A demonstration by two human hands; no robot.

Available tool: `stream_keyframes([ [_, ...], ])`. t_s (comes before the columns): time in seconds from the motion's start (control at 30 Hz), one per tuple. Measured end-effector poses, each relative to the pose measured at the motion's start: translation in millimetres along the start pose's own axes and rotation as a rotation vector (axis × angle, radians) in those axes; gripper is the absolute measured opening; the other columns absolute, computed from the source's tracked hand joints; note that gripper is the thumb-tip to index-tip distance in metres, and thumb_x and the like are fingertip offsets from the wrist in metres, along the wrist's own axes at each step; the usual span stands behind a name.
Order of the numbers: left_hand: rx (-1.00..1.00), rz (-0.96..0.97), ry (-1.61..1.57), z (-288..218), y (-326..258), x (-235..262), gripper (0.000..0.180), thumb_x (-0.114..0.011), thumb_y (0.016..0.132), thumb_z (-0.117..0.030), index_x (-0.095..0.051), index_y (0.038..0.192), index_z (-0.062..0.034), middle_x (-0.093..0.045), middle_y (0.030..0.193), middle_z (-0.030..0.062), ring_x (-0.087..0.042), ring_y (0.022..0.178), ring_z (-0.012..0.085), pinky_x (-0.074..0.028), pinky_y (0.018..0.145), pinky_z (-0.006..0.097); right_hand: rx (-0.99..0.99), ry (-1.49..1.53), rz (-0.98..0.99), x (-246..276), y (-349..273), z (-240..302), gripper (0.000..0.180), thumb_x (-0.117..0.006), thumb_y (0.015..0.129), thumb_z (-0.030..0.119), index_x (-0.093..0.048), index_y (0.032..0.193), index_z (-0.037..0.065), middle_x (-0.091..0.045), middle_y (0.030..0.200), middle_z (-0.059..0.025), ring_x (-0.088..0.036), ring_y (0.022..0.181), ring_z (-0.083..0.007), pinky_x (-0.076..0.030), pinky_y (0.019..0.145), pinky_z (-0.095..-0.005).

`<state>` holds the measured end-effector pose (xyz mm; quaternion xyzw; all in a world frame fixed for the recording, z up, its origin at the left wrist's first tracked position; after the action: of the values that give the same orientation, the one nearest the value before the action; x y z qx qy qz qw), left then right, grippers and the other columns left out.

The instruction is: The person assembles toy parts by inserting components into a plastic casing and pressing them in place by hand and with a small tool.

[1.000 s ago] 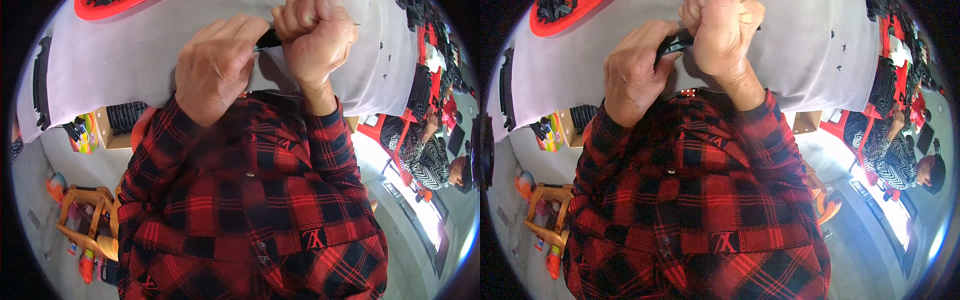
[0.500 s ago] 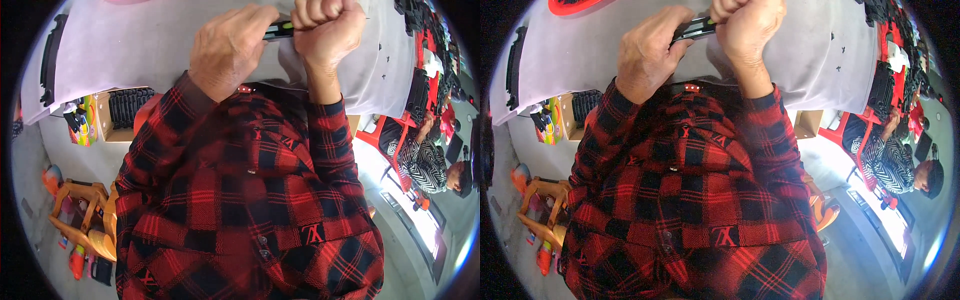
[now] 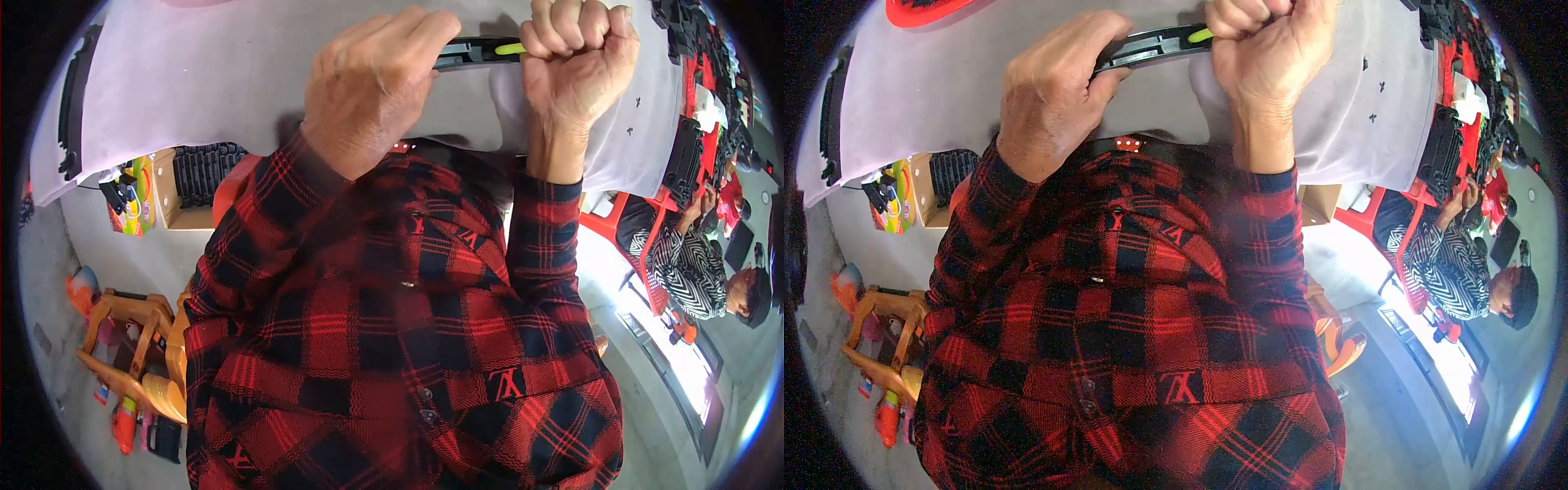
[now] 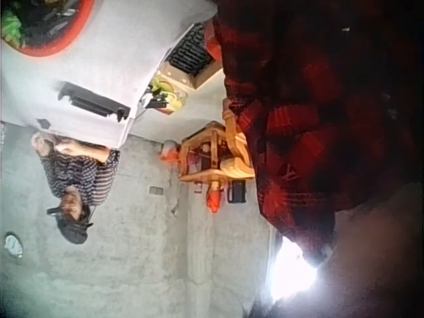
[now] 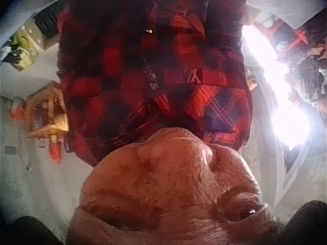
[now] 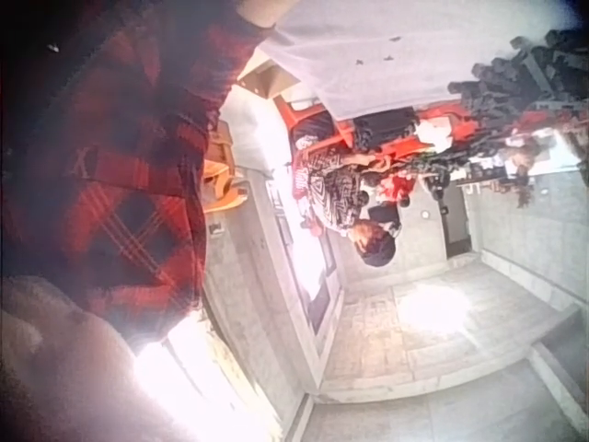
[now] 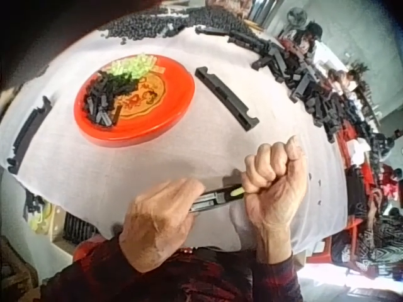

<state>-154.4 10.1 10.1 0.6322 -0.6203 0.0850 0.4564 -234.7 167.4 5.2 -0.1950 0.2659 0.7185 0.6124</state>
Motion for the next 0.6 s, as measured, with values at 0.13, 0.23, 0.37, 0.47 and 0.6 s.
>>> stream_keyframes([
  [0.13,0.022,0.030,0.047,1,-2,-1,0.037,-0.080,0.072,-0.004,-0.063,0.104,-0.0094,-0.068,0.094,0.0090,-0.067,0.085,0.0316,-0.053,0.072,0.040,0.023,0.071,0.101,-12,-1,-11,0.052,-0.038,0.110,0.043,-0.031,0.066,0.017,-0.022,0.056,0.0055,-0.014,0.047,-0.0091,-0.014,0.041,-0.0268],
  [0.23,0.025,0.018,0.036,-1,-2,-1,0.037,-0.080,0.072,-0.004,-0.064,0.105,-0.0099,-0.067,0.094,0.0086,-0.067,0.086,0.0315,-0.053,0.073,0.041,0.038,0.085,0.048,-17,-3,-16,0.052,-0.036,0.110,0.044,-0.031,0.066,0.018,-0.021,0.055,0.0058,-0.012,0.045,-0.0092,-0.014,0.040,-0.0275],
  [0.37,0.001,0.029,0.030,-3,-1,-2,0.037,-0.079,0.072,-0.005,-0.065,0.106,-0.0112,-0.066,0.094,0.0076,-0.066,0.086,0.0312,-0.053,0.073,0.041,0.059,0.058,-0.061,-12,-4,-18,0.053,-0.034,0.110,0.047,-0.032,0.066,0.018,-0.022,0.054,0.0054,-0.012,0.044,-0.0095,-0.014,0.040,-0.0281],
  [0.47,0.026,0.079,0.072,0,-3,-5,0.037,-0.078,0.072,-0.005,-0.068,0.107,-0.0140,-0.066,0.094,0.0047,-0.065,0.085,0.0290,-0.053,0.073,0.039,0.056,0.058,0.027,-14,-4,-22,0.054,-0.035,0.110,0.047,-0.032,0.065,0.018,-0.022,0.053,0.0052,-0.012,0.044,-0.0097,-0.014,0.040,-0.0284],
  [0.6,-0.050,0.064,0.122,-4,-6,-5,0.034,-0.076,0.074,-0.005,-0.072,0.106,-0.0174,-0.066,0.094,0.0012,-0.065,0.083,0.0259,-0.053,0.072,0.037,0.106,0.035,0.264,-26,0,-18,0.054,-0.036,0.110,0.047,-0.032,0.064,0.017,-0.023,0.053,0.0049,-0.011,0.044,-0.0096,-0.015,0.040,-0.0289],
])
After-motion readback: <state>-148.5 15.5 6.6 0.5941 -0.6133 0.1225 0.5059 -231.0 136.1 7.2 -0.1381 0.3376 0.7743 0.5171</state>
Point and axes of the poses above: each hand's wrist, its own y-axis towards the middle knuckle, its own x-axis out of the back of the hand, z = x × y, the point moved 8 cm from there along y, towards the middle knuckle
